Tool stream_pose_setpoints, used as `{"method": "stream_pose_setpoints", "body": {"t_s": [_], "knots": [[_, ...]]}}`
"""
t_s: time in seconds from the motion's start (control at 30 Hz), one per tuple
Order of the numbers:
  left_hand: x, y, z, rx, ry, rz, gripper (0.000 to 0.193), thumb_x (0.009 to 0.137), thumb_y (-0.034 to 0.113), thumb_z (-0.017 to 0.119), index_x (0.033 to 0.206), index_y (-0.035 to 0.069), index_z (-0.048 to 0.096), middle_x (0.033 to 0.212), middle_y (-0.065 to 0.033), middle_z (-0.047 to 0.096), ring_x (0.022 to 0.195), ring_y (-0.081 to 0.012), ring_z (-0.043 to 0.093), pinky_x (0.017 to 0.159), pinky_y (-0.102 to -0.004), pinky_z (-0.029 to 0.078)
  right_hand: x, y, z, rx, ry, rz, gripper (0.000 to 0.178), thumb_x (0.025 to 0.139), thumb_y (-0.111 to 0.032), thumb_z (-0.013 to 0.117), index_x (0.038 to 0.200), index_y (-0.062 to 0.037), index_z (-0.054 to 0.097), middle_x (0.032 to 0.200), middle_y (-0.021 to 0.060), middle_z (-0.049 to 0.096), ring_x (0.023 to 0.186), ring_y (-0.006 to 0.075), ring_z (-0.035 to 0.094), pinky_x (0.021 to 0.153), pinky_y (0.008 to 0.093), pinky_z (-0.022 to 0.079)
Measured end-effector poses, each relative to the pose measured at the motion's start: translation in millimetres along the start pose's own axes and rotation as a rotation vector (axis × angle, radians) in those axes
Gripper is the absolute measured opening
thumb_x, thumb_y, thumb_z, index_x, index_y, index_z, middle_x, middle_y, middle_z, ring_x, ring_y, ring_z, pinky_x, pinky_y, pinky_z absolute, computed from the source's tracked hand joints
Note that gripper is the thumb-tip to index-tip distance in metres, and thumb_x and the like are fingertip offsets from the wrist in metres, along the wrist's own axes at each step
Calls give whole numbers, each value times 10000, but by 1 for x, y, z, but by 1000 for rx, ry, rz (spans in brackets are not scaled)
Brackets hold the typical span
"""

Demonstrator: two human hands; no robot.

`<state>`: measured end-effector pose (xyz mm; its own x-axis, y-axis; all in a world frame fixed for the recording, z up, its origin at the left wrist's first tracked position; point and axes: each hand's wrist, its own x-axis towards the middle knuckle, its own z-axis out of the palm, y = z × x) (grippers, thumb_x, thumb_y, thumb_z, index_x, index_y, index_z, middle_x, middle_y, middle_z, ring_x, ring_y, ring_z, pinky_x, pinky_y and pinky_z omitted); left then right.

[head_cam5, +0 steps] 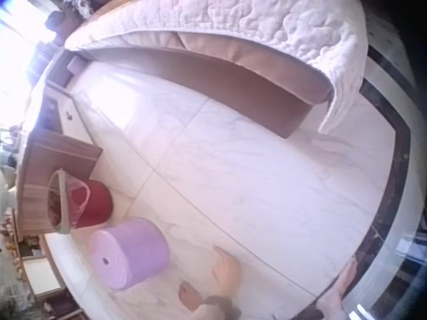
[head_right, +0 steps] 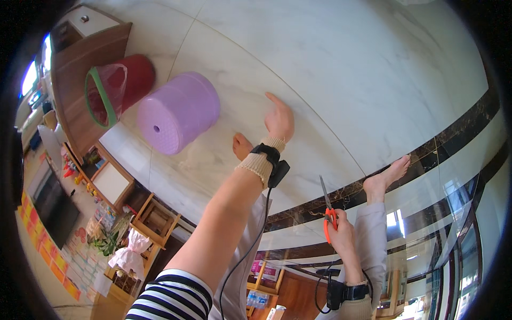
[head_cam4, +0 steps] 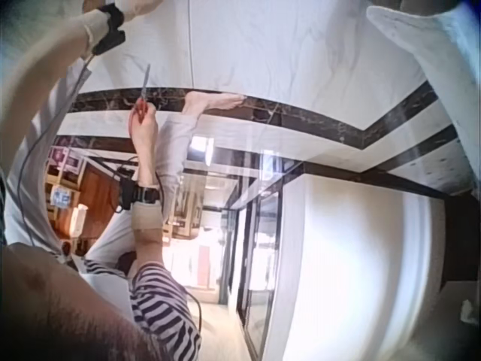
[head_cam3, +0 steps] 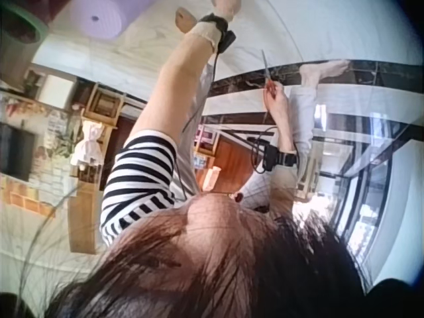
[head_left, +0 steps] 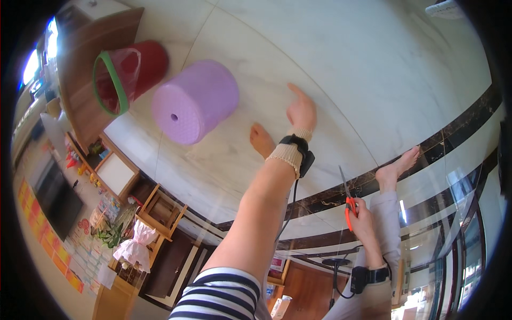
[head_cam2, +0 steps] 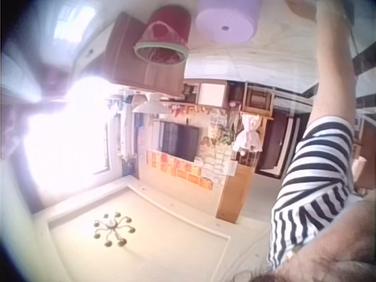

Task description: Checking the floor for dust or stains and then moving a small fan and waste bin.

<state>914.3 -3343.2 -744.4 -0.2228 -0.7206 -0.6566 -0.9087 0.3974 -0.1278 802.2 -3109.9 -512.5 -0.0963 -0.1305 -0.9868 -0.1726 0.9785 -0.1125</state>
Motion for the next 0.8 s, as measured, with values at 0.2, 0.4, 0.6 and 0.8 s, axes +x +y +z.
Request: {"method": "stream_pose_setpoints", "body": {"t_s": [0.2, 0.4, 0.6, 0.8], "knots": [[-27, 11, -18, 145, -311, 102, 725, 803, 102, 572, 1359, -164, 191, 720, -135, 642, 612, -253, 633, 530, -348, 503, 4, 22, -2, 15, 14, 23, 362, 838, -197, 587, 1160, -64, 488, 788, 159, 651, 720, 320, 637, 640, 403, 475], [-36, -53, 5, -150, -185, 254, 505, 751, 108, 635, 1184, -88, 463, 676, -71, 597, 553, -161, 587, 489, -293, 477, 8, 15, 4, 42, 10, -24, 341, 845, -188, 586, 1144, -55, 493, 720, 139, 627, 669, 280, 631, 604, 372, 470], [-30, -130, -108, -1289, -868, 171, 250, 814, 76, 574, 1062, 48, 572, 747, -12, 551, 655, -105, 554, 624, -244, 473, 13, 27, 13, 87, 37, -45, 323, 857, -194, 575, 1139, -56, 502, 712, 132, 632, 654, 272, 631, 587, 381, 466], [-19, -211, -193, -1507, -792, 174, 218, 852, 53, 567, 1069, 44, 587, 902, -21, 591, 817, -120, 576, 762, -264, 483, 21, 19, 17, 93, 8, 0, 317, 869, -214, 568, 1140, -63, 505, 683, 126, 625, 621, 243, 623, 549, 367, 450]]}}
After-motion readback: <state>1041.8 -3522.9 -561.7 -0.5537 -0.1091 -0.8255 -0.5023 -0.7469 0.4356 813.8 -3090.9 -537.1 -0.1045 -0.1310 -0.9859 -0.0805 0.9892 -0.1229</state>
